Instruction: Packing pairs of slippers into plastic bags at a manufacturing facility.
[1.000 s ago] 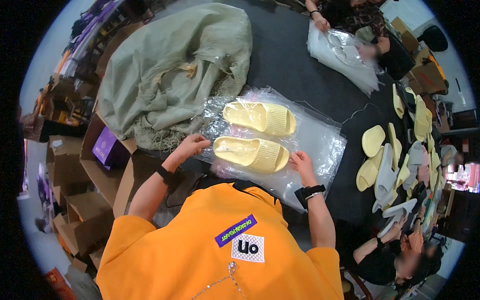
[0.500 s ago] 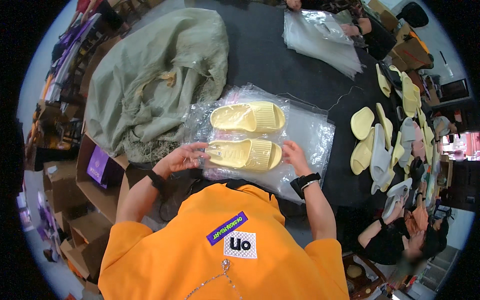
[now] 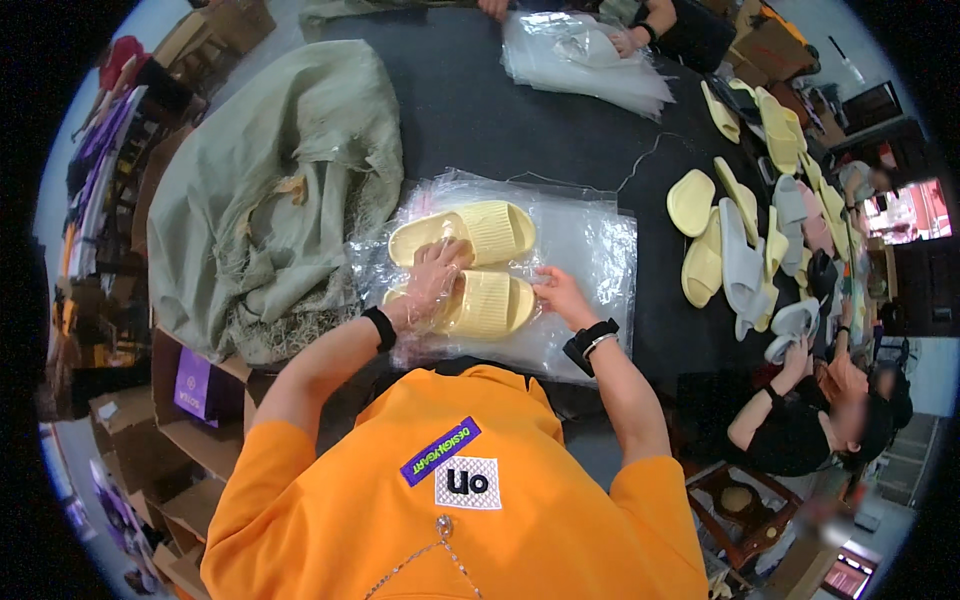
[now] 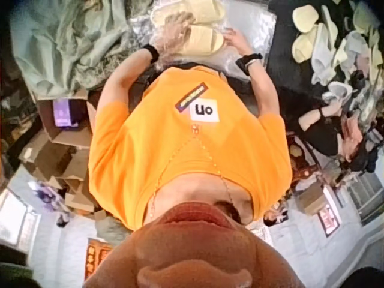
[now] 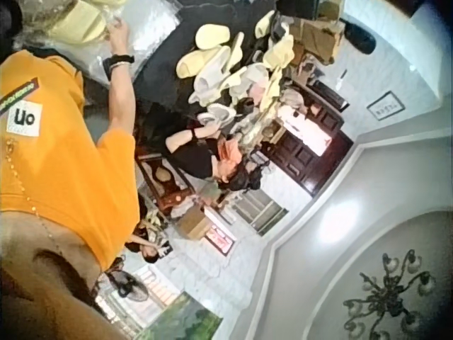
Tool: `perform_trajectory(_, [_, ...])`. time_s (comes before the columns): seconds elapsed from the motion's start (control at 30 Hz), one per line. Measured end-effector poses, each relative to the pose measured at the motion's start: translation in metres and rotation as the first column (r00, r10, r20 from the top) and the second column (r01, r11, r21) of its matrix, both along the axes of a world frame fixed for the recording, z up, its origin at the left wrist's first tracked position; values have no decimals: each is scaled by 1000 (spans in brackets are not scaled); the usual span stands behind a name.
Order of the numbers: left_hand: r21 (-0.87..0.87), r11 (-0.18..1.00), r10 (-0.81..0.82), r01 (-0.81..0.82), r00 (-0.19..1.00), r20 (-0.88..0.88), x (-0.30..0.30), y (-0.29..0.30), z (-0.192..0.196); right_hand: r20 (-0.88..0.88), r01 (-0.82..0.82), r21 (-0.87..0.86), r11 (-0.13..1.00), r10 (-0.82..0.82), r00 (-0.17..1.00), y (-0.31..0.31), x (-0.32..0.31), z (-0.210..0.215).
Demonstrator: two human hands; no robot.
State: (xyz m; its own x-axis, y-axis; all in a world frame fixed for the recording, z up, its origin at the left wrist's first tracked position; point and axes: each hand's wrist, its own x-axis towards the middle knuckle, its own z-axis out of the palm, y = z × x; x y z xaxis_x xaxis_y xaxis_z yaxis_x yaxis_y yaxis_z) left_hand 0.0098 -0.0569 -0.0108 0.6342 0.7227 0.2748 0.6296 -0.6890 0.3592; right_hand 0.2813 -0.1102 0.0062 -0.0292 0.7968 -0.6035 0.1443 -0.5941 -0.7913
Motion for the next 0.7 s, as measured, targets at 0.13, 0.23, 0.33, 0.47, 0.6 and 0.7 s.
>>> perform_trajectory(0.13, [-58,989,137,-134,989,61,-10,-3,-25,70,84,49,995,-87,994,-10,11,8])
perform_trajectory(0.23, [18,973,231,-230,972,-36,-41,-8,-19,49,180,125,976,-187,981,-16,16,7])
perform_trajectory(0.33, [-57,966,252,-251,968,2,-55,-12,-15,2,232,202,952,-237,971,-19,15,-2])
perform_trajectory(0.47, [24,958,287,-287,958,-15,-54,-14,-18,-103,245,-60,968,-250,963,-28,19,14])
perform_trajectory(0.6, [45,970,239,-239,971,-17,-49,-10,-8,37,106,13,994,-106,994,-42,35,6])
perform_trajectory(0.7, [37,973,229,-227,973,-38,-58,-12,-11,106,105,130,986,-119,987,-45,49,-3])
